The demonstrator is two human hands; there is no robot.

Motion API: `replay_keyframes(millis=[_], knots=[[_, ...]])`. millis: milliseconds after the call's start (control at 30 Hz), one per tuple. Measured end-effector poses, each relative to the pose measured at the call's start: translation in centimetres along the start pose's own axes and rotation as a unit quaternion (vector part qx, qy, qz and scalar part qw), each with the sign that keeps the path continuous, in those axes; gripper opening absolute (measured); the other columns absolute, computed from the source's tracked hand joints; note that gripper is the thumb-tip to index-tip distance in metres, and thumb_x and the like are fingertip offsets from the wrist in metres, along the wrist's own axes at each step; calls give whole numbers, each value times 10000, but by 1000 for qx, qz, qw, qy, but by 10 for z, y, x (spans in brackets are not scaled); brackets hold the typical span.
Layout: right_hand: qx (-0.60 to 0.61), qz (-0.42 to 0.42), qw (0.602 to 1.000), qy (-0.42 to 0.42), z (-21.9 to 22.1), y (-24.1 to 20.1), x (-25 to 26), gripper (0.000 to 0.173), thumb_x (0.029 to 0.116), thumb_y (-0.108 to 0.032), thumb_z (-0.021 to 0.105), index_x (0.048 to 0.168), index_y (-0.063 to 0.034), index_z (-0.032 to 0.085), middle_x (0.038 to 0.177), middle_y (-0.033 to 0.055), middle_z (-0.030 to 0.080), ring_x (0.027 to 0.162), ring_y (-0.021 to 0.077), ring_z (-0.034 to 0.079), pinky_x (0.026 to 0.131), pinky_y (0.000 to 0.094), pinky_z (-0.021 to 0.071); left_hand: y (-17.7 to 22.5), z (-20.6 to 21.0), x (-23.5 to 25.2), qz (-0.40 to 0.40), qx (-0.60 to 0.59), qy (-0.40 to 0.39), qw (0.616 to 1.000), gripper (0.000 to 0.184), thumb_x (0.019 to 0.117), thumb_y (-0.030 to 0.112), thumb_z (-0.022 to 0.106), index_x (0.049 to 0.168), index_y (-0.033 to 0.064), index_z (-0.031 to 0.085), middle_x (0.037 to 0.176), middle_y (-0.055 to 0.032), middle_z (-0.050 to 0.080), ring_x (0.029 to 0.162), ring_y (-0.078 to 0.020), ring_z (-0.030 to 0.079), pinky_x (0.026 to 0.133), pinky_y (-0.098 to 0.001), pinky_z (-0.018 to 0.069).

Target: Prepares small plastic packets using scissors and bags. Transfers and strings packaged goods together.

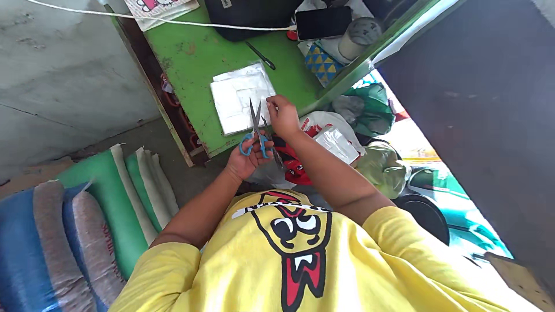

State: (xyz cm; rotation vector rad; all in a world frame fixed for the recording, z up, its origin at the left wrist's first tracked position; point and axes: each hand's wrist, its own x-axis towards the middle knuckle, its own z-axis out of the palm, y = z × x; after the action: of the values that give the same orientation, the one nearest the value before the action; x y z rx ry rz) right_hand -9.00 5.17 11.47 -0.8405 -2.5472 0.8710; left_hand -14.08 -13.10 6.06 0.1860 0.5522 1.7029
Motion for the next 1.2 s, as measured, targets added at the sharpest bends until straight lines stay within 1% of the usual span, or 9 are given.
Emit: replay_keyframes(millis=[200,533,700,833,933,1000,1067,1133,1200], knots=[[21,36,999,-1,1,-2,-7,321,1087,-191,483,1243,13,676,1185,192,700,1094,287,687,994,422,535,2,12,17,33,8,25,999,408,1080,316,320,1408,149,496,1144,-103,726,983,-261,733,890,-433,605],[59,48,996,-40,-10,6,-8,290,1087,-195,498,1191,-3,688,1140,151,722,1072,230,691,983,408,527,6,15,32,33,20,36,999,412,1099,260,287,1466,138,431,1170,-116,714,1010,-272,731,907,-439,601],[66,60,995,-55,-13,6,-8,304,1092,-212,490,1204,-1,678,1148,152,722,1066,228,693,978,420,529,7,16,35,31,46,41,998,441,1099,252,323,1521,128,358,1230,-129,695,1065,-276,718,944,-446,587],[85,76,992,-51,-14,7,-8,295,1096,-221,482,1172,-9,673,1171,140,722,1074,205,691,980,410,526,5,17,38,32,30,53,998,397,1093,179,386,1487,131,400,1229,-133,693,1049,-276,724,911,-430,603],[125,90,988,-26,-12,12,-8,282,1089,-225,501,1134,-5,672,1106,135,722,1026,196,687,946,402,530,7,21,40,43,18,82,996,383,1091,131,425,1473,150,431,1216,-132,697,1039,-286,728,898,-439,609],[195,111,974,9,-8,17,-6,266,1091,-191,486,1142,6,657,1081,130,721,982,173,691,914,376,548,8,19,41,57,21,68,996,410,1092,178,432,1500,161,405,1240,-139,689,1063,-295,723,914,-443,606],[316,154,934,69,-1,21,0,259,1101,-151,439,1168,36,605,1120,144,724,961,158,723,882,341,595,11,14,43,74,34,39,996,446,1086,247,431,1521,179,363,1295,-138,669,1130,-305,696,970,-453,578],[392,207,886,133,1,20,9,287,1115,-158,399,1223,62,548,1146,172,694,954,185,726,858,349,614,14,10,41,94,49,27,994,491,1058,269,487,1526,179,367,1313,-139,665,1166,-319,679,999,-477,559],[304,253,902,172,-4,19,16,319,1095,-184,449,1235,67,586,1123,191,693,998,232,703,903,399,589,16,6,38,108,76,12,991,540,1024,276,543,1527,181,371,1317,-128,665,1179,-318,670,1012,-490,550]])
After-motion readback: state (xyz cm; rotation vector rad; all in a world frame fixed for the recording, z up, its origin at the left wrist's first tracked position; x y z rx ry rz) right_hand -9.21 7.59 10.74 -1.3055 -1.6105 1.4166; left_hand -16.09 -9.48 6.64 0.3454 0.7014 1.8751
